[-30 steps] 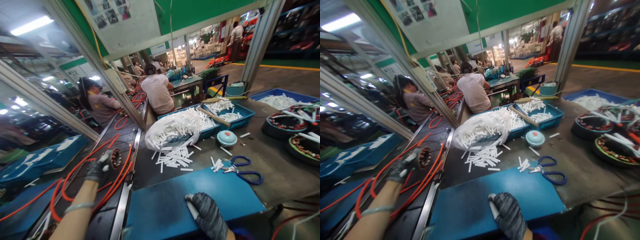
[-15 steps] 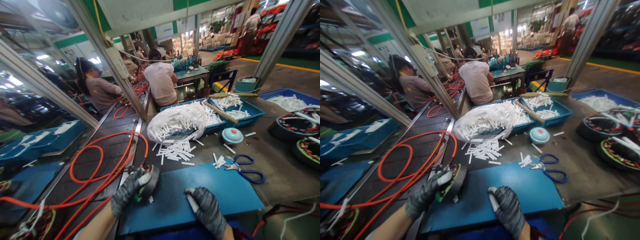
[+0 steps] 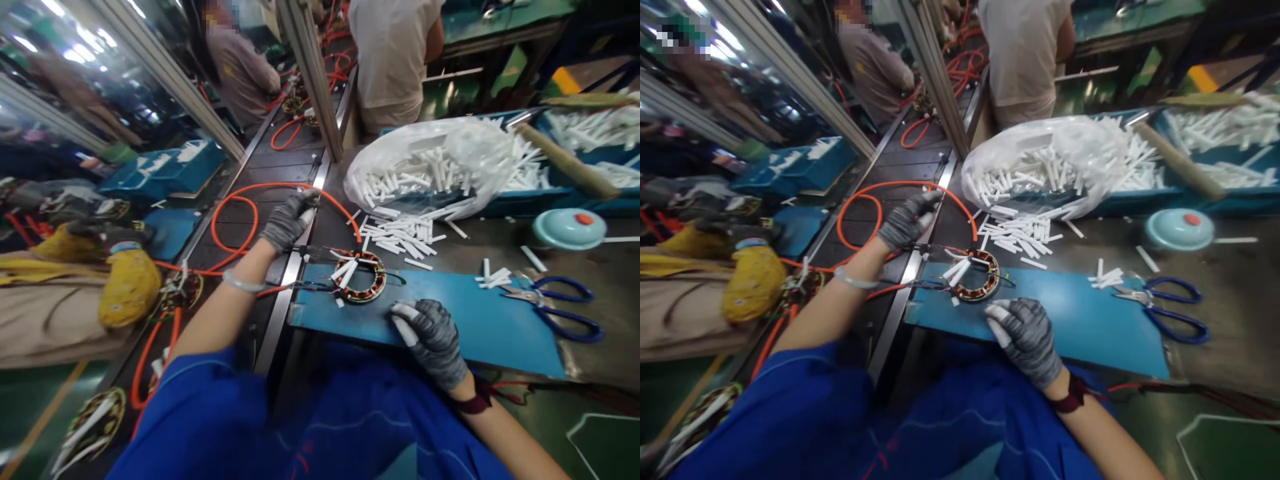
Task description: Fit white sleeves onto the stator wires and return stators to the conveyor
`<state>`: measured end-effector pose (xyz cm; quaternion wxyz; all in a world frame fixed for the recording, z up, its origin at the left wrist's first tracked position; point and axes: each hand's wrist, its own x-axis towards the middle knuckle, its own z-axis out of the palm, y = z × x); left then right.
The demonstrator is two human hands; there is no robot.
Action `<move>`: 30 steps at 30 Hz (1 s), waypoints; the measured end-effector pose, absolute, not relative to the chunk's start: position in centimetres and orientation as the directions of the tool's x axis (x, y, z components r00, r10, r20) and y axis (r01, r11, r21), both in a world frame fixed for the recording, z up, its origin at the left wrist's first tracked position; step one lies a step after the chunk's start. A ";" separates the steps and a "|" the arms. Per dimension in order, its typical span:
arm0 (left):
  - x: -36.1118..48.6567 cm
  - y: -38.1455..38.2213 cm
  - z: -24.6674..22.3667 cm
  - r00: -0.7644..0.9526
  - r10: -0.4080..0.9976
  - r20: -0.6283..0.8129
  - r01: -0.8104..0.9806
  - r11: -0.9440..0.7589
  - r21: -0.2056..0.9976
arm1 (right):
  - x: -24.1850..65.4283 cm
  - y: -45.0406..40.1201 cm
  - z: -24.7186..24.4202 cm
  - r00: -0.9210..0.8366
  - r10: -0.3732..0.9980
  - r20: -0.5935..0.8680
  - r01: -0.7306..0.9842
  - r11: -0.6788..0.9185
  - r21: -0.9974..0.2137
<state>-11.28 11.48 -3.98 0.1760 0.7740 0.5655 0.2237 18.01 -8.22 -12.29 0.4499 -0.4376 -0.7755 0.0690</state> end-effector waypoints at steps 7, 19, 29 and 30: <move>-8.3 12.2 -7.8 0.779 0.594 -0.199 0.613 -0.789 0.046 | 10.6 -5.8 -12.3 -0.457 0.833 0.312 0.744 0.550 -0.380; -9.2 11.1 -9.4 0.856 0.484 -0.183 0.514 -0.834 0.200 | 13.3 -3.7 -14.5 -0.612 0.744 0.269 0.676 0.668 -0.311; -7.8 6.9 0.0 0.850 0.508 -0.142 0.522 -0.772 0.362 | 19.5 -2.6 -13.4 -0.681 0.570 0.461 0.520 0.819 -0.244; -8.0 5.8 0.7 0.858 0.503 -0.107 0.502 -0.774 0.387 | 20.1 -2.5 -13.4 -0.674 0.571 0.468 0.498 0.820 -0.283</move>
